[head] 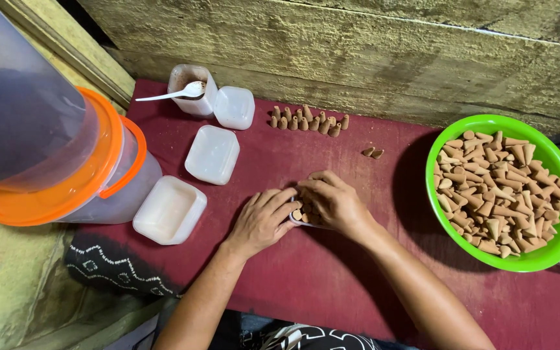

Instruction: Packaging incense cones into small plastic containers

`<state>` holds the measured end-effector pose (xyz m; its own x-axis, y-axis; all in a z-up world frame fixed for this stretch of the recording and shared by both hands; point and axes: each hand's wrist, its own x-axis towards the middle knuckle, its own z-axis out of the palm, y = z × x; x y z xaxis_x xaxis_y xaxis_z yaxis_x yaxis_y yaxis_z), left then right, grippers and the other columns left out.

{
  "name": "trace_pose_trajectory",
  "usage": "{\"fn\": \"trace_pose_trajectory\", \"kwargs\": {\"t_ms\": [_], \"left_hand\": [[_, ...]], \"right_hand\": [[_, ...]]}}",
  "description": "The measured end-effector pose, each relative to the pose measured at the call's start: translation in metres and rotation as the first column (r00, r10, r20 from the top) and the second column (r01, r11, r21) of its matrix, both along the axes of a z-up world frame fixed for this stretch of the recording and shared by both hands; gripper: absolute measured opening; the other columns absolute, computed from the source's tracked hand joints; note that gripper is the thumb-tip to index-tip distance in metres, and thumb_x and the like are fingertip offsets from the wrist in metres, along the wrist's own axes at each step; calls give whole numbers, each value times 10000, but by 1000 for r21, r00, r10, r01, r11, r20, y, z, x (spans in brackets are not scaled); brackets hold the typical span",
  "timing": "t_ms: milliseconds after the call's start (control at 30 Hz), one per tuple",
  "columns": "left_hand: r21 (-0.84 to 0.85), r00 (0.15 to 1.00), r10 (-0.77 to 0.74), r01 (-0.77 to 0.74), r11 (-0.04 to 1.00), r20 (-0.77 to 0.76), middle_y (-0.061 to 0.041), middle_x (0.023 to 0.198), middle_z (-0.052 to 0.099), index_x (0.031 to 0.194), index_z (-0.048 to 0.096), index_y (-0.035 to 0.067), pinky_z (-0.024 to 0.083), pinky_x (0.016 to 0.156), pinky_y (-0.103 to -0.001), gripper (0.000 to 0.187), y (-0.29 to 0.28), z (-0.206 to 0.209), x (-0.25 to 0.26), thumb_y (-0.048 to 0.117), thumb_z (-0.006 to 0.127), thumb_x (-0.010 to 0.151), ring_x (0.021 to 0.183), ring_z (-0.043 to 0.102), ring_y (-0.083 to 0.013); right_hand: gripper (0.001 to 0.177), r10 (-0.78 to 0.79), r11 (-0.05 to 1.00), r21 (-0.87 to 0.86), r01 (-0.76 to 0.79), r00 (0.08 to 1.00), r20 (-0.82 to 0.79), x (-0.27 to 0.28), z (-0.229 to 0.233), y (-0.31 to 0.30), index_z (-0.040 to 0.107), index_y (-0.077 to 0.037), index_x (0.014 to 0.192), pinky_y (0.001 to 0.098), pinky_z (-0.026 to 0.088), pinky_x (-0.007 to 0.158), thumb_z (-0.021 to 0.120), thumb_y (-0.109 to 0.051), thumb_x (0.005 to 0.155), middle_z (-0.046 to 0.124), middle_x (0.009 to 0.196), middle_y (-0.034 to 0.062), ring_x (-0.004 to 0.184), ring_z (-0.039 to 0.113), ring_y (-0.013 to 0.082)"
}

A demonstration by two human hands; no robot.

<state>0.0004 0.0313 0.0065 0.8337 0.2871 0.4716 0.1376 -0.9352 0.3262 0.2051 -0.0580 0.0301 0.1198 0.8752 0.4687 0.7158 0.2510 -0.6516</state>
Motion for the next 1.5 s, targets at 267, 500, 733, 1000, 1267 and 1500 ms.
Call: {"fn": "trace_pose_trajectory", "kwargs": {"t_ms": [267, 500, 733, 1000, 1267, 1500], "left_hand": [[2, 998, -29, 29, 1000, 52, -63, 1223, 634, 1189, 661, 143, 514, 795, -407, 261, 1, -14, 1, 297, 630, 980, 1075, 615, -287], [-81, 983, -112, 124, 989, 144, -128, 1163, 655, 1148, 682, 50, 567, 866, -421, 207, -2, 1, 4, 154, 651, 973, 1064, 645, -338], [-129, 983, -104, 124, 984, 151, -135, 1206, 617, 1207, 668, 58, 571, 908, -442, 267, -2, 0, 2, 150, 669, 956, 1099, 642, -348], [-268, 993, -43, 70, 961, 106, -135, 1264, 569, 1250, 603, 65, 559, 967, -444, 422, 0, 9, 0, 137, 746, 859, 1175, 631, -350], [-248, 990, -24, 59, 967, 142, -150, 1211, 604, 1265, 606, 36, 560, 962, -432, 376, 0, 8, -1, 105, 607, 895, 1160, 647, -350], [-172, 987, -14, 42, 984, 162, -150, 1183, 634, 1278, 623, 27, 563, 945, -416, 367, 1, 4, 1, 104, 527, 933, 1138, 665, -335]], "right_hand": [[210, 42, 999, -37, -40, 997, 60, 3, -1, 4, 685, -115, 1059, 422, 590, 794, 745, -91, 859, 703, 979, 95, 940, 723, 329], [122, 5, 1000, -30, -2, 993, 119, 2, -13, 5, 679, -137, 979, 419, 584, 748, 755, -169, 890, 678, 914, 72, 890, 715, 316], [87, 107, 994, -7, -108, 977, 186, -1, 0, 7, 664, -118, 923, 433, 579, 752, 737, -97, 881, 678, 936, 83, 885, 699, 332], [38, 170, 983, 26, -183, 950, 264, -3, 20, 2, 650, -98, 896, 435, 557, 717, 652, -71, 922, 644, 981, 118, 859, 644, 363], [93, 144, 987, 33, -154, 968, 207, 5, 0, 4, 675, -76, 967, 449, 569, 739, 698, -99, 880, 659, 994, 135, 879, 660, 371], [152, 111, 985, 100, -144, 955, 276, 10, -22, 1, 734, -130, 895, 382, 563, 728, 596, -118, 957, 664, 1001, 77, 892, 635, 311]]}}
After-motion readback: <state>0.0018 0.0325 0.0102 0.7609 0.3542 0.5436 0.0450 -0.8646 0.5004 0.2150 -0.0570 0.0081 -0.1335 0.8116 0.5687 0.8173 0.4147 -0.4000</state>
